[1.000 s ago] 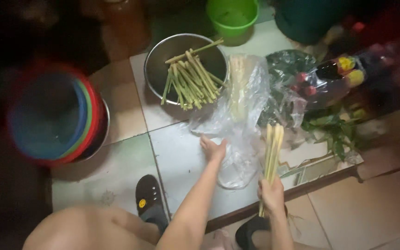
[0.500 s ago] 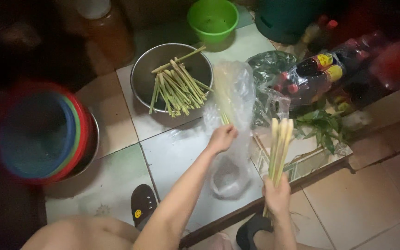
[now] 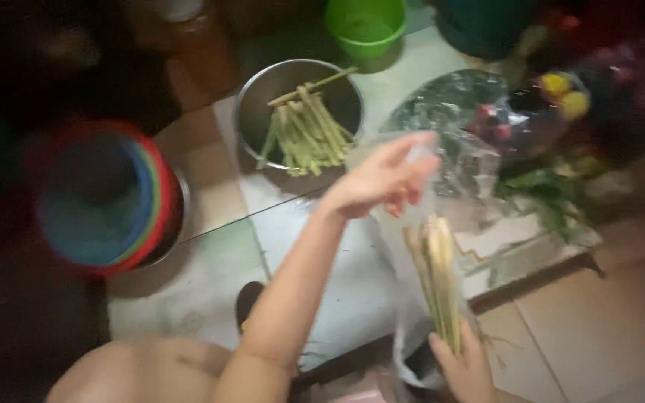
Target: Sorting lemongrass stalks and picking herb leaves from stems into a basket.
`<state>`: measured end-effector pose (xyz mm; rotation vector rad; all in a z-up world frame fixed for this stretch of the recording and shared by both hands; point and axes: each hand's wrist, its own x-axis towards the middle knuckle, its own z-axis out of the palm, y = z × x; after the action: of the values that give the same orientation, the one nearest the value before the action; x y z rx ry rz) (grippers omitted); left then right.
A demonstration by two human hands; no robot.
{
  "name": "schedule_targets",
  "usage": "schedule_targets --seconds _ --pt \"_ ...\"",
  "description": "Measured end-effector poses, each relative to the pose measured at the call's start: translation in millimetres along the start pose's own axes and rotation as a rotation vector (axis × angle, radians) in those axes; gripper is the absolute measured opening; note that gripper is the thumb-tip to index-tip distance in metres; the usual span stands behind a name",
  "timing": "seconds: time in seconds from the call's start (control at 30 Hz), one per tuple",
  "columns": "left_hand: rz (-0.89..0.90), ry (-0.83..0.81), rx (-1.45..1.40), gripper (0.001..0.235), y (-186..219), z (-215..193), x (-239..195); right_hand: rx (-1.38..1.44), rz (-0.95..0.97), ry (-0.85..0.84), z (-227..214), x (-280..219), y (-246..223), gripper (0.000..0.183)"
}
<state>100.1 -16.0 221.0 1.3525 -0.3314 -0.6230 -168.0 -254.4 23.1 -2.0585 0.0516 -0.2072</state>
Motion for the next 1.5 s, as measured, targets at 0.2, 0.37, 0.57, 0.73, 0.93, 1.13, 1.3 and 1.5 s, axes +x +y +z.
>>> schedule_targets --seconds 0.2,0.37,0.57,0.73,0.93,1.13,1.3,1.5 --pt "-0.029 -0.178 0.246 0.112 -13.0 20.4 -19.7 0.302 0.747 -0.374 20.1 65.7 85.9 0.034" --pt "-0.002 -0.243 0.245 0.118 -47.3 19.2 -22.5 0.140 0.510 -0.411 55.4 183.7 62.4 0.042" --pt "0.075 -0.124 0.019 0.095 -7.4 -14.5 -56.5 -0.216 -0.259 -0.265 37.2 196.8 -21.2 0.046" --pt "0.110 0.231 -0.018 0.051 1.1 -38.9 -78.1 -0.406 -0.305 0.053 -6.2 124.0 -80.6 0.059" --pt "0.625 0.346 0.547 0.033 -10.2 -8.6 -72.0 -1.021 -0.217 0.340 -47.3 111.0 -61.0 0.082" --pt "0.665 0.192 1.211 0.122 -64.9 90.0 -27.7 -0.832 -0.121 0.328 -70.3 102.2 -134.8 0.080" --pt "0.556 0.431 0.860 0.056 -227.4 155.2 25.1 -0.593 -0.451 -0.021 -60.9 89.0 -168.2 0.088" --pt "0.528 0.363 0.250 0.028 -65.0 102.1 -18.8 -0.218 -0.296 -0.003 -111.1 92.0 -137.2 0.118"
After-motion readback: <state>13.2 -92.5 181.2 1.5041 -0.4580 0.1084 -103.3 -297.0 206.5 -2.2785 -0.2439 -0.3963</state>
